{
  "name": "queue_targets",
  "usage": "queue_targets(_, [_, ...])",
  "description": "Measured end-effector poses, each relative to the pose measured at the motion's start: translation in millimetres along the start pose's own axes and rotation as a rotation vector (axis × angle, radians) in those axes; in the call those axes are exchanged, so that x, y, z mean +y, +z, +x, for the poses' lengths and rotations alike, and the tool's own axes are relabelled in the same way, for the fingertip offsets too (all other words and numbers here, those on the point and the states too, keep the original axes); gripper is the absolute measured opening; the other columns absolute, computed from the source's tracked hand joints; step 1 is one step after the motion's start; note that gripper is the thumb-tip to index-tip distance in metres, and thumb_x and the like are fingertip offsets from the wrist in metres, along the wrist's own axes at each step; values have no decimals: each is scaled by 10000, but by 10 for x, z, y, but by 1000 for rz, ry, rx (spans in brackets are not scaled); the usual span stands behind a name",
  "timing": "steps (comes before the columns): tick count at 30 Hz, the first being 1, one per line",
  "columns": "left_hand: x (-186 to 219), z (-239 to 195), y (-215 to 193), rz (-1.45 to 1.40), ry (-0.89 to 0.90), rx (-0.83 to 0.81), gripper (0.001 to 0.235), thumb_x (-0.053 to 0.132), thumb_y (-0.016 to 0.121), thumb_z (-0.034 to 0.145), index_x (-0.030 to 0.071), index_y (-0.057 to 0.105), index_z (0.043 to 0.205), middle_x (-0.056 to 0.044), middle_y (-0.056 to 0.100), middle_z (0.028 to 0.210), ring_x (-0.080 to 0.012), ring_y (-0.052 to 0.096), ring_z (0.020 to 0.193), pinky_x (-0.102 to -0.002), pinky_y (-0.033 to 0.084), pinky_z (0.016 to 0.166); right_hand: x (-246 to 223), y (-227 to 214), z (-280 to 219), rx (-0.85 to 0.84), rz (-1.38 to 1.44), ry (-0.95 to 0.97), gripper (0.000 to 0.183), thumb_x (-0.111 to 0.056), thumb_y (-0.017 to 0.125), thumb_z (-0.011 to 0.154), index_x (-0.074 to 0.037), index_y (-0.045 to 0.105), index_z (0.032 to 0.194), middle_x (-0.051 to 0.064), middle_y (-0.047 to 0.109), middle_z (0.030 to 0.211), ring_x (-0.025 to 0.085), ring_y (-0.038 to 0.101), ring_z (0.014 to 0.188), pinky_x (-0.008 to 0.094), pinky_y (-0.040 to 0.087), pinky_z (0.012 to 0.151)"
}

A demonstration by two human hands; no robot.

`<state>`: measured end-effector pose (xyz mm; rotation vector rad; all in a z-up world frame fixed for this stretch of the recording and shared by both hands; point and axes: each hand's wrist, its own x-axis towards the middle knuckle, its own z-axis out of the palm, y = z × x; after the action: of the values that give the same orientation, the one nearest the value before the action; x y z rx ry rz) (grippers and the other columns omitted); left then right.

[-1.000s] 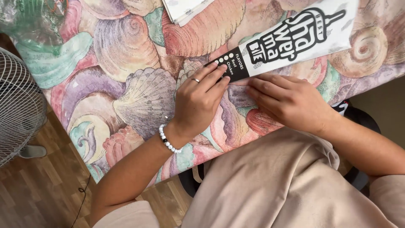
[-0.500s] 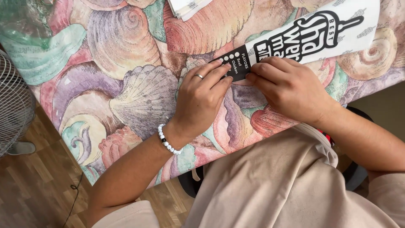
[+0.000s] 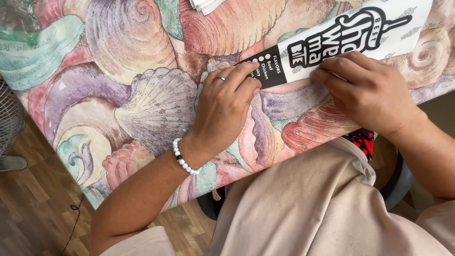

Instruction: Folding and stacking printed paper sheets on a table

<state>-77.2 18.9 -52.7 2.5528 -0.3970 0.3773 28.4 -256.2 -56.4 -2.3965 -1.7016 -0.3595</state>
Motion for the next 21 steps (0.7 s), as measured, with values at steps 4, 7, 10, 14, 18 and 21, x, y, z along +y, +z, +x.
queue_targets(4, [3, -16, 54, 98, 7, 24, 109, 61, 603, 1035, 82, 710, 1040, -111, 658, 1296, -277, 657, 1035, -407, 460, 878, 33, 25, -45, 16, -35, -28, 174, 22, 635, 1089, -25, 770, 1188, 91, 719, 1186, 253, 669, 925, 321, 551, 775])
queue_targets(7, [37, -7, 16, 138, 10, -13, 174, 49, 557, 1042, 81, 707, 1124, -117, 641, 1327, -281, 643, 1048, -409, 459, 902, 57, 34, -56, 16, -62, -58, 176, 14, 624, 1090, -28, 762, 1192, 88, 717, 1185, 244, 668, 916, 318, 556, 763])
queue_targets(10, [54, -10, 1, 169, 22, -47, 236, 36, 517, 1044, 72, 702, 1187, -141, 599, 1389, -310, 628, 1069, -432, 461, 932, 76, -19, -48, 8, -48, -67, 175, 5, 615, 1096, -9, 757, 1195, 109, 718, 1191, 253, 675, 935, 330, 575, 803])
queue_targets(14, [57, -37, 4, 120, 48, -110, 301, -31, 480, 1032, -46, 681, 1255, -243, 506, 1489, -405, 533, 1323, -518, 462, 1098, 174, -45, -240, -23, -148, -22, 182, -46, 651, 1118, -94, 785, 1231, 59, 736, 1215, 213, 700, 965, 289, 552, 752])
queue_targets(18, [44, -79, 47, 100, 56, -162, 375, -125, 434, 1014, -91, 646, 1321, -300, 467, 1510, -471, 471, 1407, -549, 377, 1228, 260, 7, -431, -80, -199, 13, 258, -168, 708, 1046, -127, 772, 1293, 11, 726, 1288, 207, 727, 1095, 294, 603, 830])
queue_targets(21, [52, -86, 50, 74, 64, -170, 350, -117, 424, 1019, -109, 612, 1314, -321, 440, 1516, -485, 414, 1443, -563, 402, 1218, 256, 20, -443, -47, -188, 20, 168, -107, 687, 1123, -110, 772, 1268, 20, 734, 1258, 209, 732, 1052, 300, 598, 795])
